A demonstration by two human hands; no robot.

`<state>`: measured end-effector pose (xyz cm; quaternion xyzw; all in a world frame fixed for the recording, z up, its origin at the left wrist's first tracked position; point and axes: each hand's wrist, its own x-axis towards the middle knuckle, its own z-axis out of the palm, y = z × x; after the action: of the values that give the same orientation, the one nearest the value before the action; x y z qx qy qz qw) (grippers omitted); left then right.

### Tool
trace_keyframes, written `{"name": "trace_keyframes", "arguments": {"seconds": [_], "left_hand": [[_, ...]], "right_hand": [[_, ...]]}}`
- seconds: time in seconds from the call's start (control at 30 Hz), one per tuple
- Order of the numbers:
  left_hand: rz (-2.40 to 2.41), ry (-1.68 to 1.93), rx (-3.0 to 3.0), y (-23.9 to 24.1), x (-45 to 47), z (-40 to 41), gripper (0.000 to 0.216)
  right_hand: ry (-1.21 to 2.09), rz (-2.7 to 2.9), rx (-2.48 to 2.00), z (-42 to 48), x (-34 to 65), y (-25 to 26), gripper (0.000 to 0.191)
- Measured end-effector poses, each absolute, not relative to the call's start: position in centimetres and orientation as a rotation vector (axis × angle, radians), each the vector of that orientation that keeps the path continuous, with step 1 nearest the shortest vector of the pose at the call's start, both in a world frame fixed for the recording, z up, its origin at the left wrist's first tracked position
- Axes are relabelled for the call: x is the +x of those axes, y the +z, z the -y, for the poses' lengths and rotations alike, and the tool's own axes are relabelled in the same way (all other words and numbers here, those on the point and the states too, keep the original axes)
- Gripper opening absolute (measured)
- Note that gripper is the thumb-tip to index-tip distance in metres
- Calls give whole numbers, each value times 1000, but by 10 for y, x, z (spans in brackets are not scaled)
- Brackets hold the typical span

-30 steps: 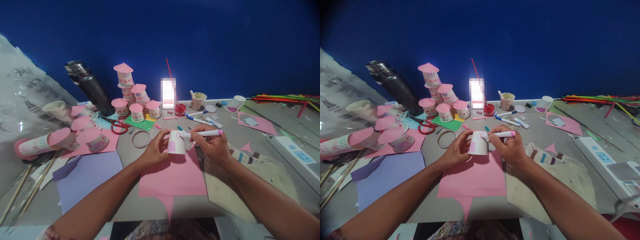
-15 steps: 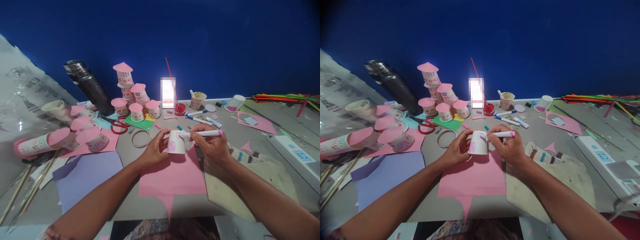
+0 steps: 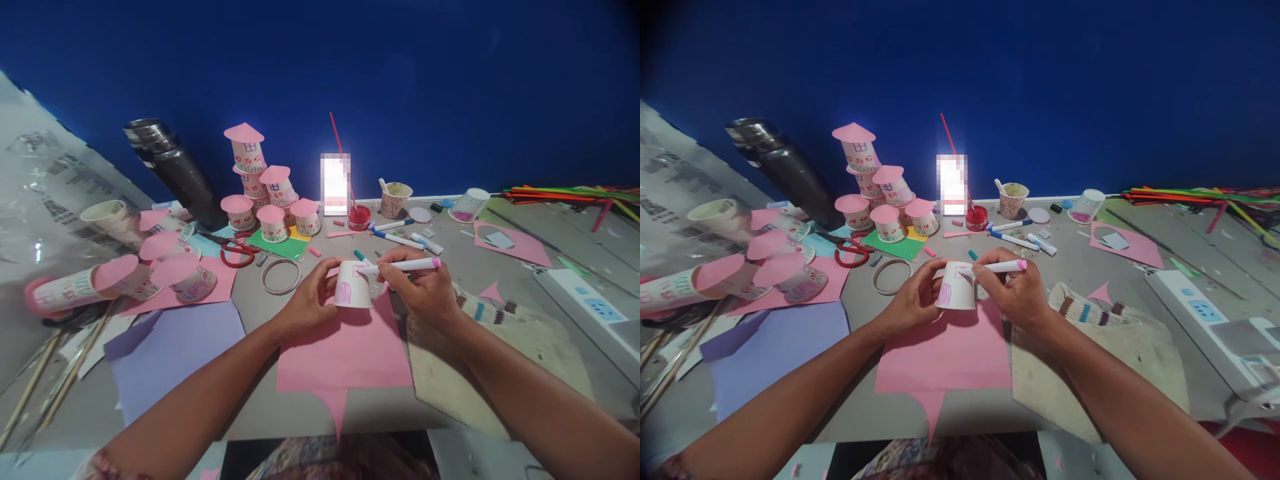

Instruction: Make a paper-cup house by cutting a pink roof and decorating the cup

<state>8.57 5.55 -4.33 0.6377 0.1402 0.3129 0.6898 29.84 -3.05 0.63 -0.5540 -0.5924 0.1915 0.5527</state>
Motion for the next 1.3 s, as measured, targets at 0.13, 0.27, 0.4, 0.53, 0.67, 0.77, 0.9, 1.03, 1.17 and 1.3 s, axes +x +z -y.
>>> {"name": "trace_keyframes", "arguments": {"seconds": [0.13, 0.27, 0.4, 0.53, 0.67, 0.77, 0.9, 1.03, 1.17, 1.3], "left_hand": [[-318, 710, 1419, -45, 84, -56, 69], [-328, 716, 1397, -45, 84, -57, 69], [-356, 711, 1390, -45, 84, -58, 70], [-361, 703, 1358, -46, 84, -58, 71], [-356, 694, 1342, -46, 83, -58, 71], [-344, 696, 1338, -46, 83, -58, 71], [-347, 695, 1340, -46, 83, -58, 72], [-351, 694, 1365, -44, 83, -58, 74], [-362, 673, 1367, -42, 83, -56, 72], [-356, 687, 1353, -44, 83, -55, 75]], "right_hand": [[441, 1387, -1315, 29, 300, 8, 15], [437, 1364, -1319, 28, 299, 14, 17], [442, 1339, -1344, 29, 299, 18, 18], [454, 1339, -1346, 29, 299, 18, 17], [449, 1346, -1346, 29, 299, 18, 16], [446, 1332, -1340, 30, 300, 17, 15], [437, 1312, -1322, 29, 300, 16, 15], [425, 1325, -1300, 28, 300, 16, 15], [408, 1334, -1272, 28, 299, 14, 14], [410, 1348, -1256, 28, 298, 11, 12]]}}
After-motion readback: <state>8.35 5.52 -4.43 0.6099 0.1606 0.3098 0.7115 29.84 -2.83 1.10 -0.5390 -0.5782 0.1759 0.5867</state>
